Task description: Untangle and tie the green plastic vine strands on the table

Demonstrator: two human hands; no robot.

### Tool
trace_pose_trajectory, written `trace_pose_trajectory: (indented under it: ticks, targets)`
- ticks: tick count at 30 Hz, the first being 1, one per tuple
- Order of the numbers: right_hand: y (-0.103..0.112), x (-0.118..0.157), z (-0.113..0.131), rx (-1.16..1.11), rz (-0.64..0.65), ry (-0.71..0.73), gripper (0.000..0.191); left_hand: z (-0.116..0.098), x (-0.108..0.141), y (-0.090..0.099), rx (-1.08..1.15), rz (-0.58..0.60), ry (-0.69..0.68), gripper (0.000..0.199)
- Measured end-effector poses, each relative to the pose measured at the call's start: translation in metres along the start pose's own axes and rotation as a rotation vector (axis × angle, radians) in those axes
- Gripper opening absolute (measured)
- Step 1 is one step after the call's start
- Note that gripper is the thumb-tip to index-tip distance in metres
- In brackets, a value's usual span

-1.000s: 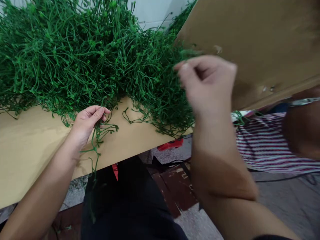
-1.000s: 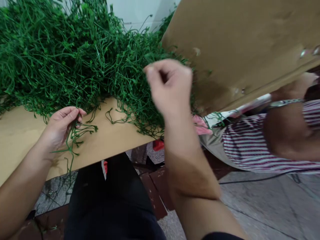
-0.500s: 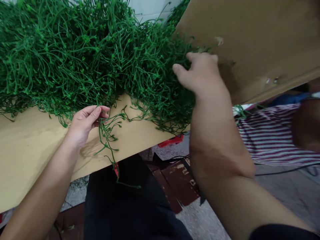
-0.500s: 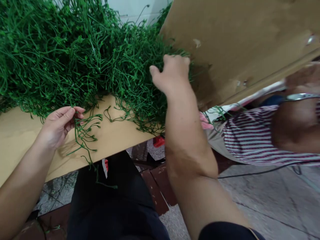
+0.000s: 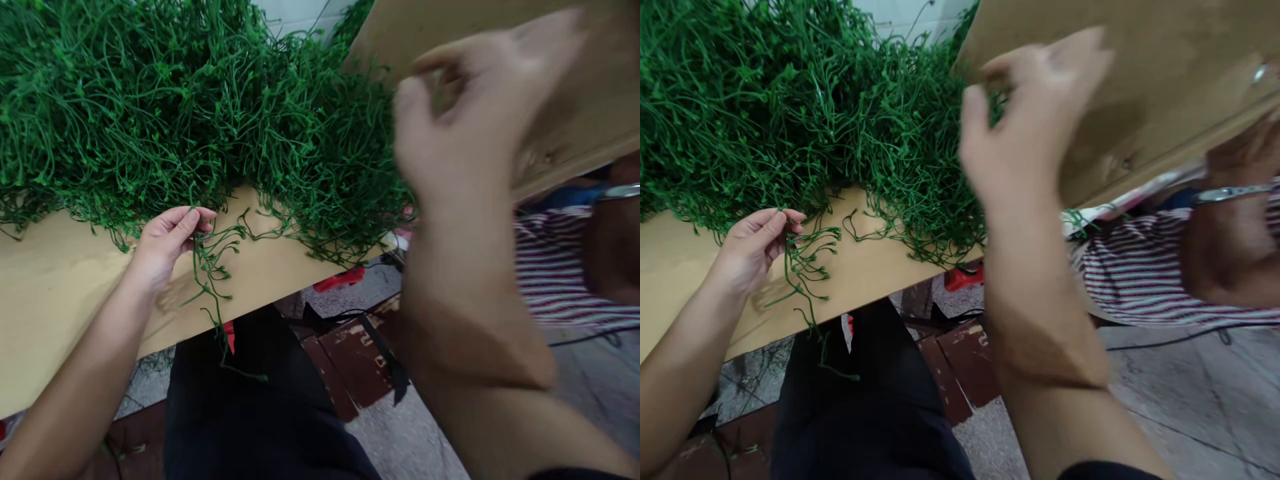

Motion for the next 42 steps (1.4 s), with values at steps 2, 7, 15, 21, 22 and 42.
trace_pose_trajectory:
  ticks: [2, 7, 15, 21, 22, 42]
  targets:
    - [-0.021, 0.029, 0.054, -0.326, 0.262, 0.104, 0.028, 0.001, 0.001, -0.003, 0.018, 0.019, -0.006, 0.024]
    - [-0.073, 0.086, 0.141, -1.034, 0.826, 0.061, 0.024, 0.001, 0.000, 0.000, 0.107, 0.001, -0.064, 0.019]
    - [-0.085, 0.082, 0.134, -1.450, 0.715, -0.341, 0.012, 0.002, -0.004, 0.007, 0.070, -0.037, -0.100, 0.030]
    - [-0.088, 0.081, 0.124, -1.578, 0.658, -0.500, 0.012, 0.003, 0.000, -0.002, -0.090, 0.068, -0.055, 0.028]
    - [-0.088, 0.080, 0.122, -1.569, 0.676, -0.496, 0.011, 0.003, -0.001, -0.002, -0.114, 0.060, -0.056, 0.026]
    - [-0.100, 0.083, 0.130, -1.762, 1.064, -0.380, 0.039, 0.001, 0.001, -0.004, -0.141, 0.194, -0.039, 0.028]
Point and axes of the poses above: each hand's wrist, its own x-axis away from the middle knuckle, its own y-axis out of the back of the hand, z = x × y, the point moved 4 cm from there along -x, towards the middle knuckle, and after that the axes turned 9 degrees about -x, right-handed, at the moved point
